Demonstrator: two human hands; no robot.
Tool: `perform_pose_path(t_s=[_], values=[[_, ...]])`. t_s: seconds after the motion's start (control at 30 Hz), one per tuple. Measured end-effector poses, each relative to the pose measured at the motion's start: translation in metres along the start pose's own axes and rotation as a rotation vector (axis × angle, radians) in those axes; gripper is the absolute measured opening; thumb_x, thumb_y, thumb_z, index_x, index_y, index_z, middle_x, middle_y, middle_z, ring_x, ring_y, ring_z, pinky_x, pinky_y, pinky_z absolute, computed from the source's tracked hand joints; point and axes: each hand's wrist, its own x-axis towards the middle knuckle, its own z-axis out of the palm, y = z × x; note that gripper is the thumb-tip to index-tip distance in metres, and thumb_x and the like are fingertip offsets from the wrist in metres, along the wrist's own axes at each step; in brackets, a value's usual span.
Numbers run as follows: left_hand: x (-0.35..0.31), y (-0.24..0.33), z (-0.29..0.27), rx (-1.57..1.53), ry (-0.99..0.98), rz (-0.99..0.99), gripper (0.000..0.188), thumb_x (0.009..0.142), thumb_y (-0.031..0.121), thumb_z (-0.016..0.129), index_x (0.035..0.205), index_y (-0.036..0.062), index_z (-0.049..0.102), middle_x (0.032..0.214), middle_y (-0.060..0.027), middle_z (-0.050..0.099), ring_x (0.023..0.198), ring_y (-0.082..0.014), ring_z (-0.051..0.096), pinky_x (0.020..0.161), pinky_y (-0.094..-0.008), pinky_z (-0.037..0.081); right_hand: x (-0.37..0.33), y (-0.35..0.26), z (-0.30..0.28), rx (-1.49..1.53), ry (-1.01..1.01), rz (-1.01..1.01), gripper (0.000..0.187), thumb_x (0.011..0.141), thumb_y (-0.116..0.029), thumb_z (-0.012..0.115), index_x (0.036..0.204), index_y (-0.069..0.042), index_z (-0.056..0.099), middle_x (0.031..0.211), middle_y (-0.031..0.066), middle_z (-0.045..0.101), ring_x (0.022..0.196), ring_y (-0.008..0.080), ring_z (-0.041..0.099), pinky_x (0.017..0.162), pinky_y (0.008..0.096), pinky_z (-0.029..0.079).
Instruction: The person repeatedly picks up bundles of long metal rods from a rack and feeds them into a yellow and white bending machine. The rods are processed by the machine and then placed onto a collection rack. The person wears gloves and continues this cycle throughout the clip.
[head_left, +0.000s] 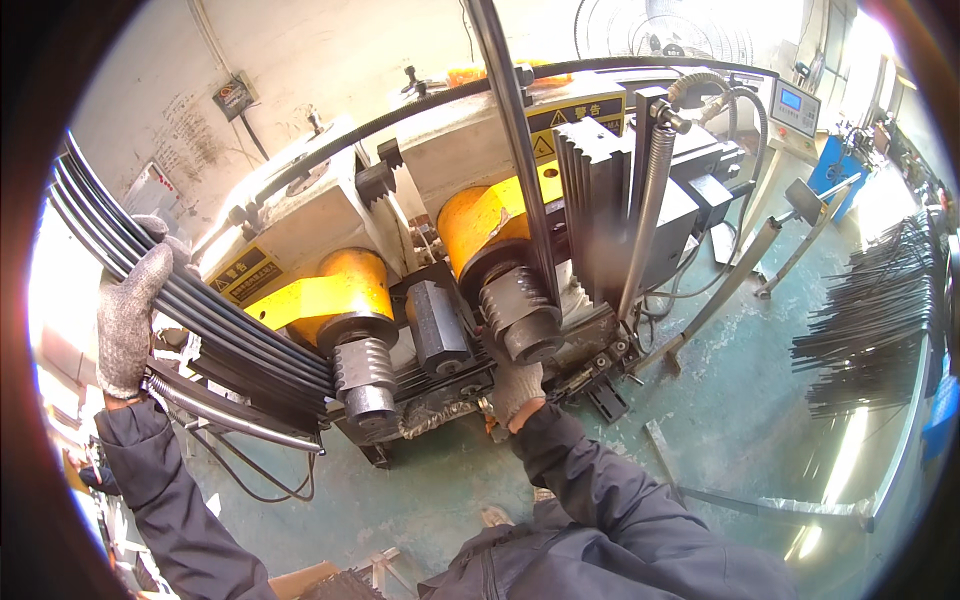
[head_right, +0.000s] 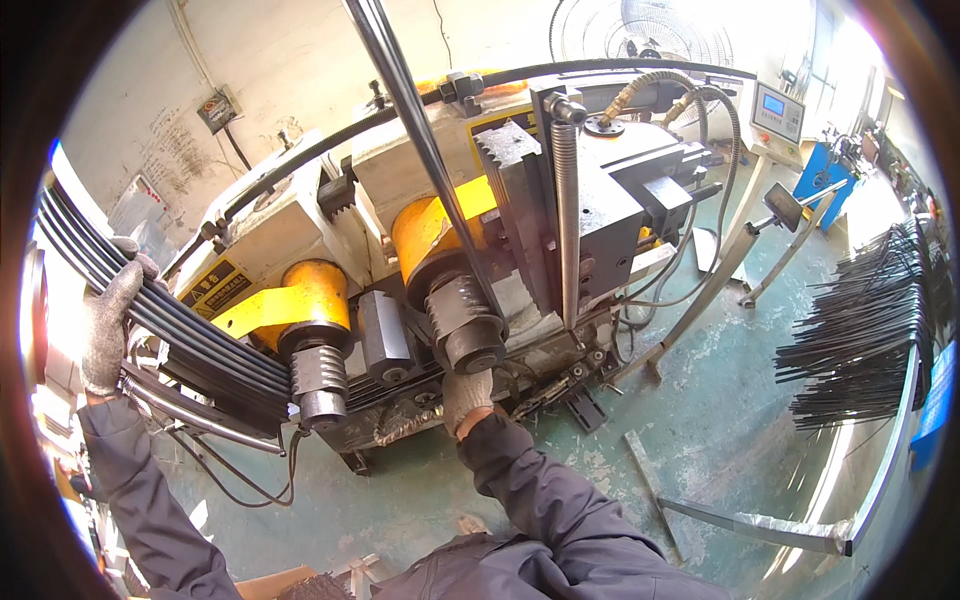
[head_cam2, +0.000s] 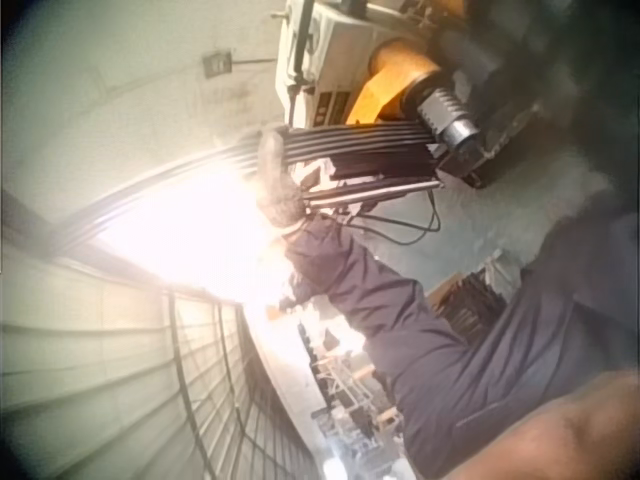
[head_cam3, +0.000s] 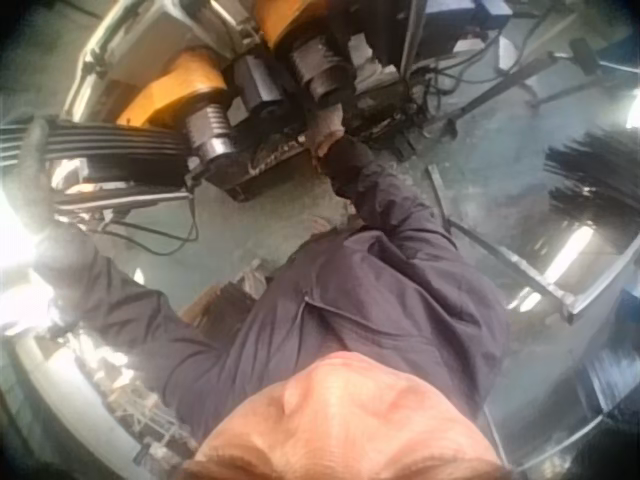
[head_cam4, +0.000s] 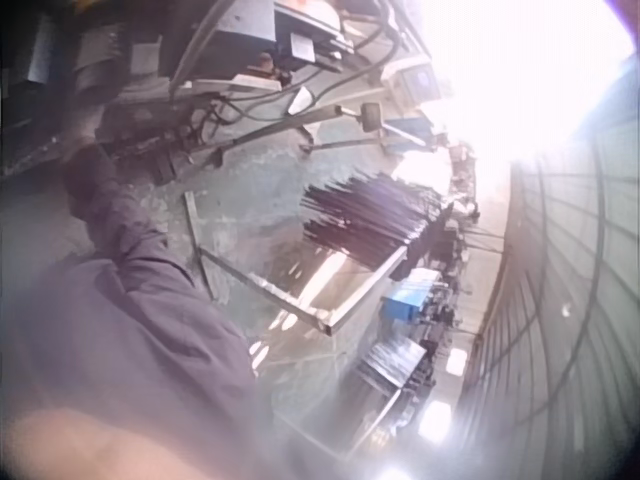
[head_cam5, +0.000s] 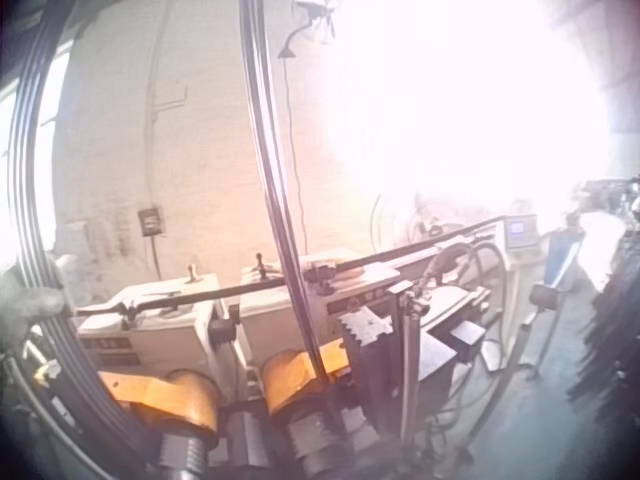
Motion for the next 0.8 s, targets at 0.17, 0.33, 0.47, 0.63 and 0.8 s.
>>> perform_pose_path(t_s=[0.17,0.33,0.47,0.63,0.8], values=[[0.002,0.001,0.001,-0.026,-0.034,0.006,0.034,0.11,0.017,0.074,0.14,0.0032,0.065,0.108,-0.0091,0.078,0.093,-0.0195,0.078,0.082,-0.0342,0.067,0.0,0.011,0.027,0.476,0.039,0.297,0.039,0.109,-0.007,0.071,0.148,-0.013,0.076,0.146,0.0139,0.073,0.135,0.029,0.067,0.114,0.0436,0.053],[0.001,0.01,0.004,0.047,-0.022,0.008,0.033,0.11,0.017,0.075,0.138,0.0012,0.064,0.109,-0.0104,0.079,0.095,-0.0217,0.079,0.085,-0.0357,0.067,-0.005,0.006,0.019,-0.347,-0.019,0.004,0.036,0.113,-0.012,0.066,0.147,-0.013,0.076,0.146,0.0148,0.075,0.136,0.0303,0.067,0.113,0.0445,0.052],[-0.015,0.018,0.006,0.108,0.008,0.121,0.03,0.112,0.021,0.075,0.133,-0.0002,0.069,0.105,-0.0095,0.077,0.092,-0.0212,0.078,0.082,-0.0339,0.065,0.004,-0.023,0.007,-0.279,-0.095,0.058,0.035,0.114,-0.017,0.063,0.146,-0.013,0.076,0.145,0.0168,0.075,0.137,0.0334,0.067,0.114,0.0449,0.052],[-0.105,0.044,-0.009,0.108,0.126,0.11,0.032,0.121,0.03,0.061,0.126,0.0003,0.072,0.101,-0.0052,0.068,0.095,-0.014,0.068,0.09,-0.0322,0.057,-0.046,-0.081,-0.061,0.566,0.098,0.369,0.023,0.115,-0.021,0.068,0.133,-0.011,0.078,0.123,0.0098,0.08,0.115,0.0273,0.074,0.1,0.0388,0.055],[-0.238,0.038,-0.016,-0.024,0.317,0.148,0.034,0.119,0.031,0.063,0.125,0.0002,0.075,0.106,-0.0093,0.073,0.1,-0.0206,0.072,0.092,-0.0374,0.059,-0.146,-0.104,-0.2,0.942,0.322,0.84,0.006,0.116,-0.014,0.072,0.117,-0.007,0.071,0.096,0.0041,0.077,0.084,0.0191,0.077,0.076,0.0388,0.064]])
